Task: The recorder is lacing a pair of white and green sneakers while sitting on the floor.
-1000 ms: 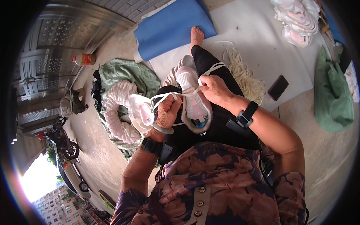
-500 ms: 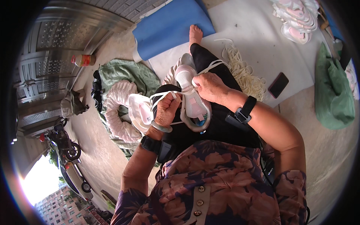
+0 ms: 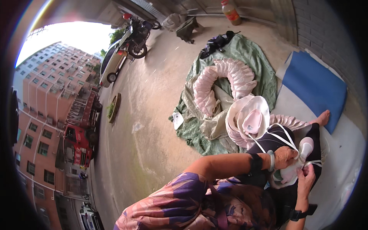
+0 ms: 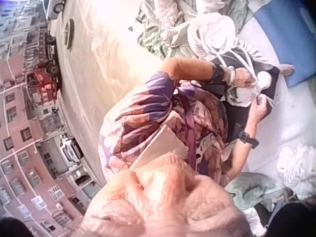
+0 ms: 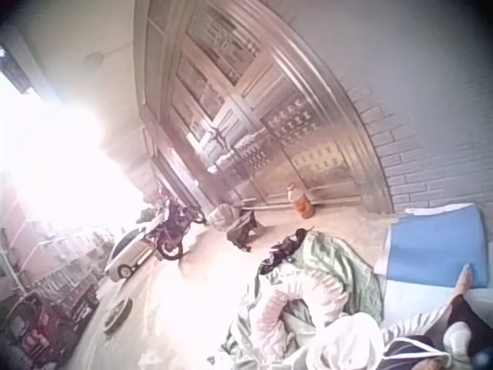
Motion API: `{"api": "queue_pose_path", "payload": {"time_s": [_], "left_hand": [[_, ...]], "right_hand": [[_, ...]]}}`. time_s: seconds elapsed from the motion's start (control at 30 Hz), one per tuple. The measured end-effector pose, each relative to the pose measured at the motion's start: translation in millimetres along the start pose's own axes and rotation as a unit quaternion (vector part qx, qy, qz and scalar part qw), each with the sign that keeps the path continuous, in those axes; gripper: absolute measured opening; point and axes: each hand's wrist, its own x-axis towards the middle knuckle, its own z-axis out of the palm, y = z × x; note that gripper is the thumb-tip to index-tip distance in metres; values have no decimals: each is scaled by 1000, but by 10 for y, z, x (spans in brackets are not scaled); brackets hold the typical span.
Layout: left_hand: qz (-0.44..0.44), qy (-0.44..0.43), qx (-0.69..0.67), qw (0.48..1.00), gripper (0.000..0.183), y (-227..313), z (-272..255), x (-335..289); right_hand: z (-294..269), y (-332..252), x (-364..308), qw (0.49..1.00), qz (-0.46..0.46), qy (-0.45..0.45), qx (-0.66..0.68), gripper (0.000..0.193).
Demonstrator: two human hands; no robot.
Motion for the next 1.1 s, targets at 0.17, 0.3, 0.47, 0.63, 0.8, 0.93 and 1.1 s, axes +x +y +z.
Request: {"api": "queue_pose_path", "payload": {"time_s": [0.17, 0.3, 0.47, 0.63, 0.8, 0.93, 1.1], "left_hand": [[4, 12, 2, 1000, 15, -88, 91, -12], [12, 22, 8, 1000, 14, -85, 158, -24], [4, 12, 0, 1000, 14, 11, 125, -17], [-14, -2, -5, 1000, 11, 30, -22, -43], [-58, 12, 2, 998, 9, 15, 39, -63], [-114, 30, 67, 991, 12, 30, 136, -48], [-163, 64, 77, 982, 9, 236, 148, 9]], "right_hand": [[-24, 157, -52, 997, 9, -6, -73, 17], [-67, 223, -80, 999, 12, -14, -49, 13], [-15, 175, -123, 998, 39, 17, 38, 13], [25, 6, -141, 999, 8, 10, -40, 7], [-8, 97, -170, 999, -9, 39, -37, 11], [-1, 262, -131, 993, -42, 52, -101, 11], [-104, 447, 53, 996, 75, -45, -4, 31]]}}
